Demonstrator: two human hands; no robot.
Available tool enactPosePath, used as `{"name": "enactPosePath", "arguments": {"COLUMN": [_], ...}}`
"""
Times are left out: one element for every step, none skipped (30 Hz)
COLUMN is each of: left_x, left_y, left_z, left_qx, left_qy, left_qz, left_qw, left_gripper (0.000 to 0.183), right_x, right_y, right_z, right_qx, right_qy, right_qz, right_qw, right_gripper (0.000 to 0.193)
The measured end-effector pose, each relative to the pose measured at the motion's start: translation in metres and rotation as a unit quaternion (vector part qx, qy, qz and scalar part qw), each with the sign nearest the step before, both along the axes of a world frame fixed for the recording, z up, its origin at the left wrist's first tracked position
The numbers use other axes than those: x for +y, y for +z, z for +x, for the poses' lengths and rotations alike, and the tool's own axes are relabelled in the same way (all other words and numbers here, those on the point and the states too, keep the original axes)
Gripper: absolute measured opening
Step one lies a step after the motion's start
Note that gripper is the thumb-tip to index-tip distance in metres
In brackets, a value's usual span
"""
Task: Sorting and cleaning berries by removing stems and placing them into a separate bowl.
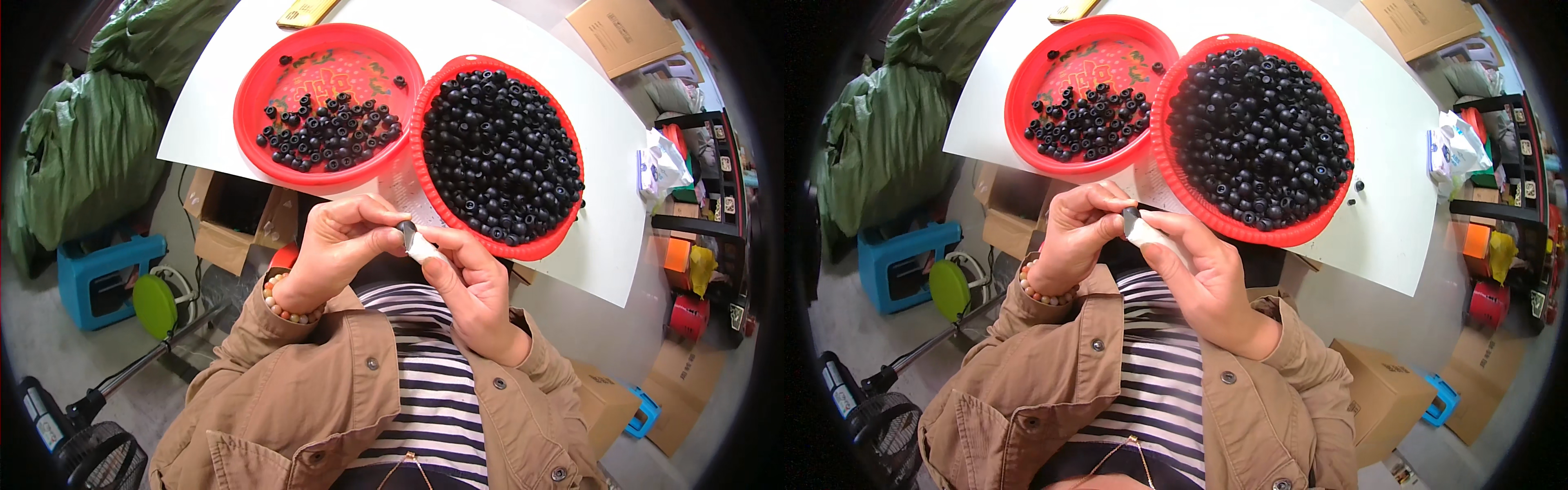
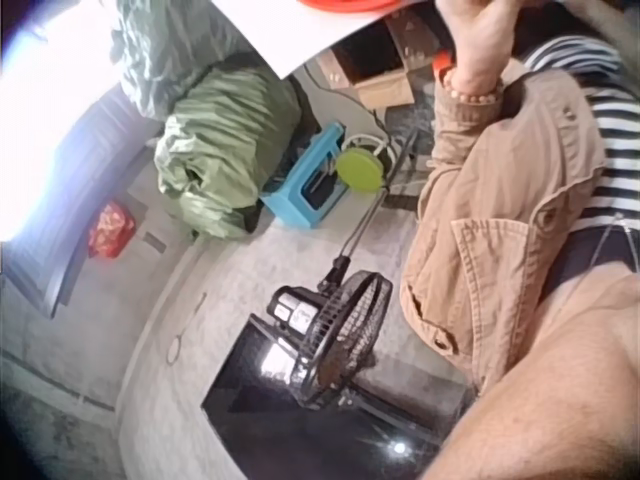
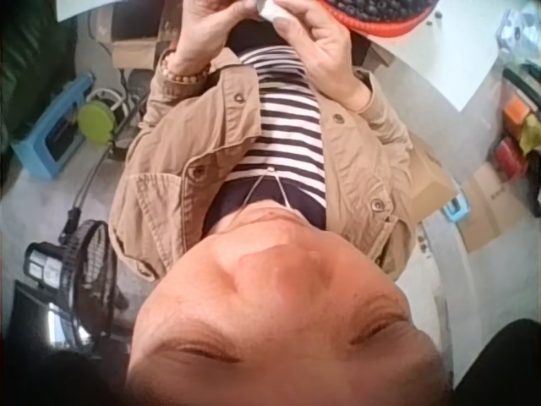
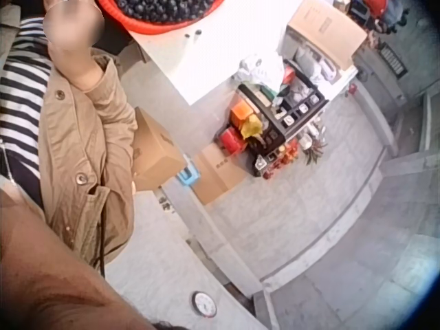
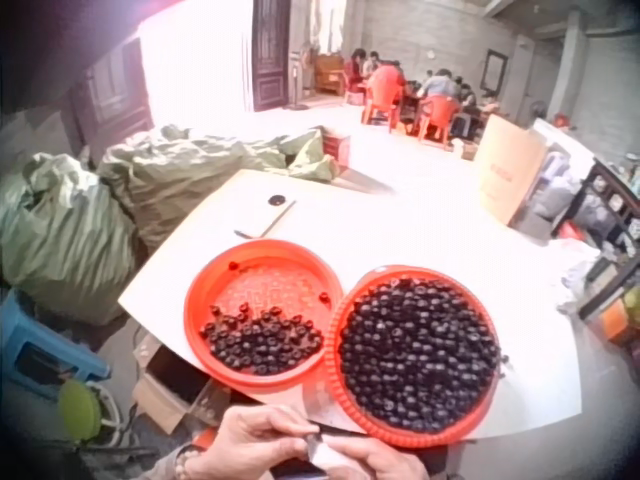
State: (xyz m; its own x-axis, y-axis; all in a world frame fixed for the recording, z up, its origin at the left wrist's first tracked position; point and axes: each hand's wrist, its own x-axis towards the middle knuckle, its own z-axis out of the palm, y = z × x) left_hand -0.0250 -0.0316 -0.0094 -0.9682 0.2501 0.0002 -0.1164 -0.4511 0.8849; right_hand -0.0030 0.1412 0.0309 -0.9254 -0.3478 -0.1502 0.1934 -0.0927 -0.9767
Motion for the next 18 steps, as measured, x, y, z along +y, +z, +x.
{"name": "enactPosePath", "arguments": {"left_x": [0.0,-0.001,-0.001,-0.001,0.0,0.001,0.0,-0.001,-0.002,-0.002,-0.002,-0.002,-0.002,-0.001,0.0,0.001,0.002,0.002], "left_y": [-0.001,-0.004,-0.006,-0.005,-0.004,-0.004,-0.004,-0.004,-0.005,-0.005,-0.004,-0.004,-0.006,-0.009,-0.011,-0.012,-0.013,-0.016], "left_z": [0.0,0.001,0.001,0.001,0.001,0.001,0.001,0.0,0.0,-0.001,-0.001,-0.001,0.0,0.0,0.001,0.002,0.002,0.003], "left_qx": [0.015,0.031,0.046,0.044,0.041,0.038,0.008,-0.022,-0.052,-0.082,-0.112,-0.142,-0.153,-0.164,-0.175,-0.184,-0.193,-0.202], "left_qy": [-0.001,-0.002,-0.003,-0.001,0.002,0.005,-0.009,-0.023,-0.037,-0.051,-0.064,-0.077,-0.093,-0.109,-0.126,-0.135,-0.146,-0.157], "left_qz": [0.002,0.005,0.007,0.013,0.02,0.026,0.057,0.089,0.12,0.138,0.155,0.172,0.191,0.21,0.229,0.227,0.236,0.246], "left_qw": [1.0,1.0,0.999,0.999,0.999,0.999,0.998,0.996,0.991,0.986,0.979,0.972,0.965,0.958,0.949,0.947,0.941,0.935], "left_gripper": [0.011,0.01,0.009,0.009,0.008,0.008,0.009,0.01,0.011,0.013,0.014,0.016,0.017,0.017,0.017,0.018,0.018,0.018], "right_x": [-0.001,-0.002,-0.004,-0.005,-0.006,-0.007,-0.008,-0.008,-0.008,-0.007,-0.006,-0.004,-0.002,-0.001,-0.001,0.0,-0.002,-0.004], "right_y": [0.0,0.0,-0.001,-0.001,0.0,0.001,0.001,0.002,0.002,0.001,0.001,-0.001,-0.003,-0.001,0.001,0.002,0.003,0.003], "right_z": [0.0,0.0,-0.001,-0.001,-0.001,-0.001,-0.002,-0.002,-0.002,-0.003,-0.003,-0.004,-0.003,-0.005,-0.008,-0.011,-0.011,-0.012], "right_qx": [-0.008,-0.013,-0.017,-0.021,-0.028,-0.036,-0.043,-0.047,-0.05,-0.052,-0.052,-0.05,-0.049,-0.037,-0.026,-0.015,-0.018,-0.021], "right_qy": [0.0,-0.007,-0.013,-0.02,-0.019,-0.018,-0.015,-0.008,0.0,-0.003,-0.005,-0.019,-0.033,-0.021,-0.008,0.003,0.008,0.013], "right_qz": [-0.004,-0.024,-0.045,-0.066,-0.078,-0.09,-0.103,-0.117,-0.131,-0.135,-0.138,-0.131,-0.124,-0.115,-0.106,-0.097,-0.103,-0.109], "right_qw": [1.0,1.0,0.999,0.997,0.996,0.995,0.994,0.992,0.99,0.99,0.989,0.99,0.991,0.992,0.994,0.995,0.995,0.994], "right_gripper": [0.024,0.024,0.024,0.024,0.024,0.024,0.024,0.024,0.024,0.025,0.026,0.027,0.029,0.029,0.029,0.03,0.027,0.024]}}
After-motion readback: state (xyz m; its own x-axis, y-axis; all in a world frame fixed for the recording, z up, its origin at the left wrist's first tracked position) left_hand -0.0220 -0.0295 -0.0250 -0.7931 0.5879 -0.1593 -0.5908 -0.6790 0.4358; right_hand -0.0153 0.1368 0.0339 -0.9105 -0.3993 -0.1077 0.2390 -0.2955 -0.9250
